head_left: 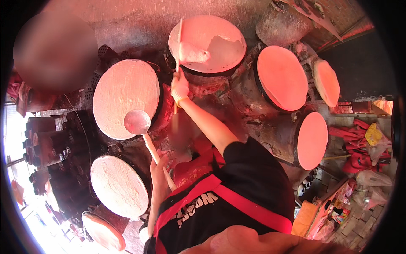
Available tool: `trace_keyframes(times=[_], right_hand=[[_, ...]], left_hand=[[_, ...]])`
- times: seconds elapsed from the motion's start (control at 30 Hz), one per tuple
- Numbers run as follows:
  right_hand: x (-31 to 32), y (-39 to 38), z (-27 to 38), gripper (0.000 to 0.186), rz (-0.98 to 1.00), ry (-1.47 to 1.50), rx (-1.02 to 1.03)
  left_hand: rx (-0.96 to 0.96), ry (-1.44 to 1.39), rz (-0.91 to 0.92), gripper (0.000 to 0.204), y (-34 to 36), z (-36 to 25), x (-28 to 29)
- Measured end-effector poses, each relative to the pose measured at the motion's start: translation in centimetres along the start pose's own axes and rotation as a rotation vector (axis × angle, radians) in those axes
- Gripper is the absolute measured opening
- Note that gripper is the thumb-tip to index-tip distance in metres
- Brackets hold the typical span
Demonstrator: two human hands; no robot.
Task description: The person prepares rice paper by pouring batter onto hot plates with a ladle and spreading it with a wooden stick.
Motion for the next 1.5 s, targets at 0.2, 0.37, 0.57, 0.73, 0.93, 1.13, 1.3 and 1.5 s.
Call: trace_keyframes(times=[0.2, 0.37, 0.57, 0.73, 0.93, 1.13, 1.3, 1.5], right_hand=[[10.0, -4.0, -0.5, 0.039, 0.123, 0.384, -0.273], [12.1, -2.0, 3.6, 0.035, 0.056, 0.703, -0.251], [12.1, -4.3, -0.1, 0.038, 0.548, 0.398, -0.311], [21.8, -0.2, 0.1, 0.02, 0.363, 0.413, -0.453], [20.5, -1.4, 1.5, 0.012, 0.628, 0.345, -0.43], [29.9, 5.4, -2.1, 0.041, 0.64, 0.354, -0.511], [29.8, 13.9, 2.5, 0.031, 0.51, 0.357, -0.366], [24.3, 11.4, 6.4, 0.035, 0.718, 0.091, -0.207]], left_hand=[[0.009, -0.005, 0.095, 0.017, 1.9, 1.6, -0.1], [0.0, 0.033, 0.223, 0.018, 1.6, 1.3, -3.0], [-0.022, 0.003, 0.265, 0.026, 2.4, 1.4, -6.3], [-0.021, 0.018, 0.291, 0.026, 2.4, 2.4, -9.5], [-0.005, 0.097, 0.305, 0.025, 2.2, 2.9, -15.4], [-0.018, 0.001, 0.214, 0.024, 1.7, 3.3, -19.2], [0.026, -0.058, 0.262, 0.027, 2.1, 5.1, -22.0], [-0.049, -0.001, 0.31, 0.032, 1.6, 3.2, -24.5]])
Point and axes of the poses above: each hand's wrist, its own y-axis towards the middle knuckle, its own x-axis out of the back of the hand, z = x × y, the point moved 8 cm from there along y, towards the middle knuckle, and after that the axes turned 2 degrees about -z, right-handed, at the moved point
